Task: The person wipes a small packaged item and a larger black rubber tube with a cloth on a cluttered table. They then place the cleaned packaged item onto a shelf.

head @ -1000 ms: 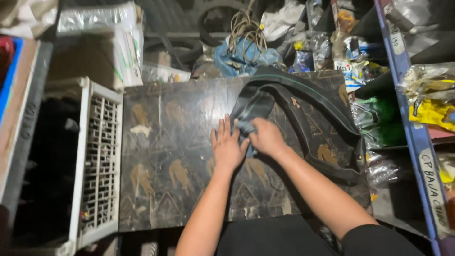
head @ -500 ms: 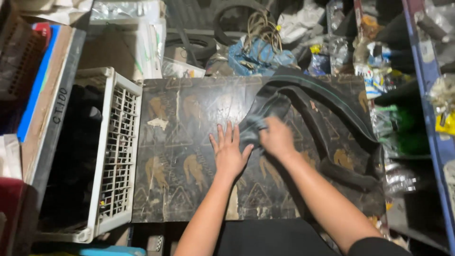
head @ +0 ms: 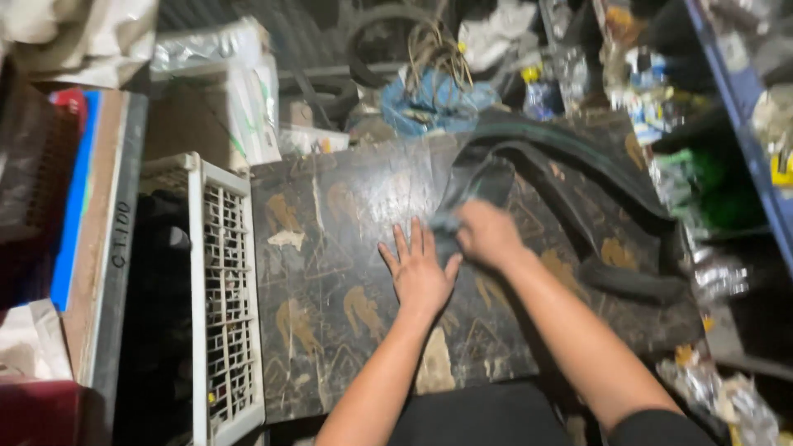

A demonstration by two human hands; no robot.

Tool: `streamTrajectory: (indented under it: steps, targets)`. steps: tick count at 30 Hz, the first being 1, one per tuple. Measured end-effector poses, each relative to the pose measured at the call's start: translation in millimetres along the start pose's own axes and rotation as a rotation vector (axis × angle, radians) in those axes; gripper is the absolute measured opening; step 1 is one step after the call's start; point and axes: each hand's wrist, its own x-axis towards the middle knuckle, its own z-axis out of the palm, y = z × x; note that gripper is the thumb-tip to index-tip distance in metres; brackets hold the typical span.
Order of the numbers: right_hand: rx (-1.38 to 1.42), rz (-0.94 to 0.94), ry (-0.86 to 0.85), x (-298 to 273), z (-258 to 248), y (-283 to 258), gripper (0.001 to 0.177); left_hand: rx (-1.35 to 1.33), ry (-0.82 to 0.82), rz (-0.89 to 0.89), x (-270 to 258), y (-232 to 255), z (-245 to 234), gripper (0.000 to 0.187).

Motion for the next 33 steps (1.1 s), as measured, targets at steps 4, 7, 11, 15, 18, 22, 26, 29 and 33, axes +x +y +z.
streamTrajectory:
  steps: [4, 7, 11, 15, 18, 22, 26, 29, 33]
  targets:
    - [-0.117, 0.239, 0.068, 12.1, 0.9, 22.3, 0.034, 0.008, 0.009, 0.01, 1.6, 1.6, -8.1, 0.085]
    - [-0.096, 0.301, 0.03, 7.6, -2.7, 1.6, 0.029, 0.006, -0.008, -0.007, -4.7, 3.8, -10.9, 0.085]
    - [0.108, 0.025, -0.091, -19.7, -0.9, -33.3, 0.03, 0.061, -0.007, -0.047, 6.9, 6.6, 2.9, 0.088]
    - [0.074, 0.089, -0.038, -9.6, -9.5, 14.1, 0.032, 0.037, 0.028, -0.021, 2.6, 13.7, -7.0, 0.086]
    - [0.014, 0.2, 0.015, 1.5, -13.9, 35.0, 0.037, 0.039, 0.038, -0.046, 2.0, 16.0, -8.7, 0.087]
    - [0.006, 0.265, -0.004, 4.5, -4.5, 33.5, 0.039, 0.054, -0.052, -0.107, -2.0, 14.2, -23.2, 0.084]
    - [0.125, 0.381, -0.098, -0.1, -2.3, 26.2, 0.04, 0.134, -0.08, -0.182, -7.0, 20.3, -17.9, 0.081]
    - [0.152, 0.174, -0.186, -3.3, -28.2, -18.4, 0.041, 0.165, -0.09, -0.218, -2.0, 22.9, -12.1, 0.081]
    - [0.139, -0.086, -0.215, 0.0, -25.1, -21.2, 0.044, 0.124, -0.115, -0.224, -5.7, 23.7, -20.6, 0.08]
